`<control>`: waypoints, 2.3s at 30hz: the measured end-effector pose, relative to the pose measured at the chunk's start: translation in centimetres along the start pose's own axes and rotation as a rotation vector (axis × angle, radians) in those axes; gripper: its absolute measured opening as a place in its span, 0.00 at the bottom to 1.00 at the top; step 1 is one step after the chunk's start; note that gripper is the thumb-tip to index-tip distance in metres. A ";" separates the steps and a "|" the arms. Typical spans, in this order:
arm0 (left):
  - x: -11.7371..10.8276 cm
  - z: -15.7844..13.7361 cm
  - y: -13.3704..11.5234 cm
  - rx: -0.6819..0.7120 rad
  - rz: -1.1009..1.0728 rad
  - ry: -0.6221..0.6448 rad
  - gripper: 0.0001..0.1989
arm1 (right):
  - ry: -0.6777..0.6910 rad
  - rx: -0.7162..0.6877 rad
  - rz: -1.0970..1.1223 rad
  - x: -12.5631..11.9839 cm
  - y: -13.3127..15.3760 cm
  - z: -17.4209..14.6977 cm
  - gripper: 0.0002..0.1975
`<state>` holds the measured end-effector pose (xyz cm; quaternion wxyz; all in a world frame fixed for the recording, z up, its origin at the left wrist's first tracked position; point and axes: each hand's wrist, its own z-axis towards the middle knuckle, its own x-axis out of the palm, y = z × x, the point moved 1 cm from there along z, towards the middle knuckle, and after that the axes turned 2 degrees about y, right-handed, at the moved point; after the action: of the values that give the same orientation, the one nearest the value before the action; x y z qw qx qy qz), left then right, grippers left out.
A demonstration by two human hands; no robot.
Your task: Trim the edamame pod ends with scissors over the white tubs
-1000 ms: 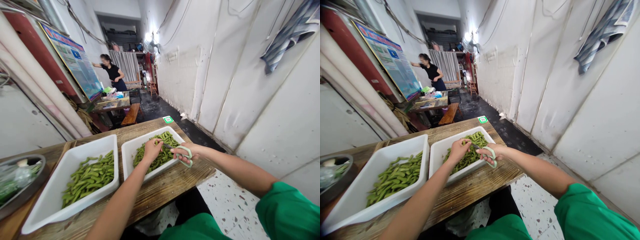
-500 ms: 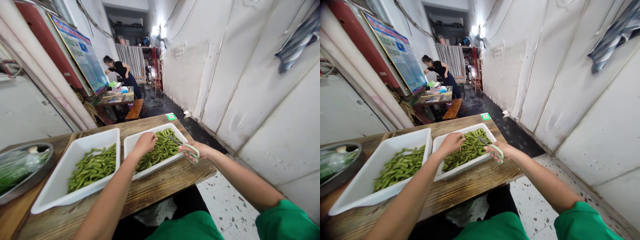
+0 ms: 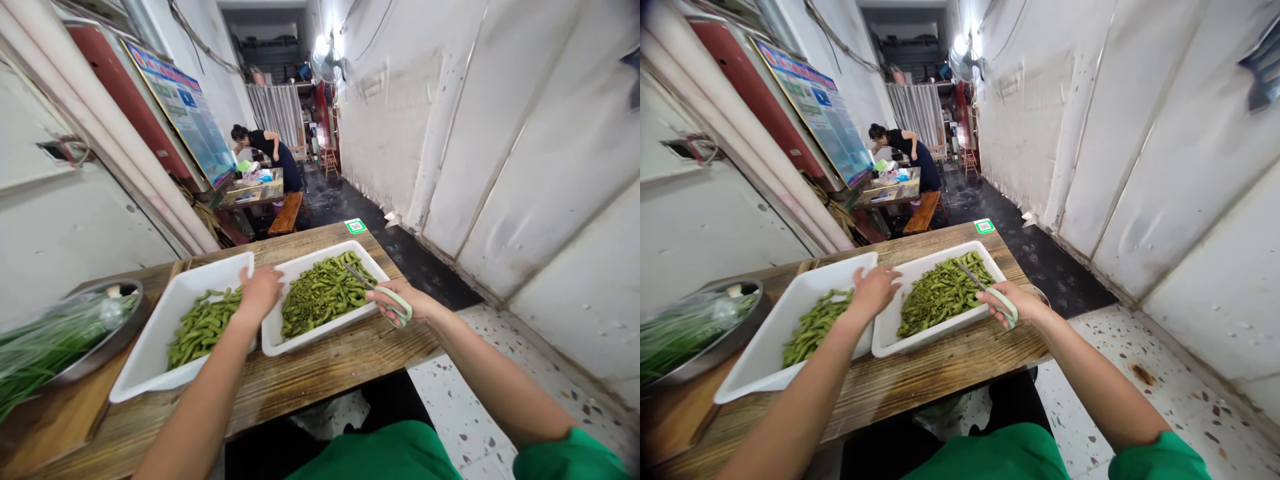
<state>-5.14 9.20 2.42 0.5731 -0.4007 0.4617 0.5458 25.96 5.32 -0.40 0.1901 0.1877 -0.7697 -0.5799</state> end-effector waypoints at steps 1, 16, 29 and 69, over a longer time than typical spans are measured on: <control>0.9 0.5 -1.7 0.092 -0.081 0.056 0.11 | -0.001 -0.005 -0.002 0.0 -0.1 0.1 0.17; 3.5 1.7 -7.1 -0.128 -1.188 0.076 0.11 | -0.080 -0.232 -0.614 1.5 3.0 -0.9 0.20; 3.3 1.1 -6.9 -0.285 -1.694 0.150 0.15 | -0.110 -0.187 -1.015 2.8 4.7 3.7 0.22; 2.0 0.9 -6.9 -0.298 -2.105 0.282 0.12 | -0.088 -0.247 -0.970 3.6 5.2 2.5 0.23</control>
<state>1.75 9.99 0.40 0.6421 -0.7226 -0.1252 -0.2232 21.27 6.87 4.25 -0.1133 0.4752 -0.5265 -0.6958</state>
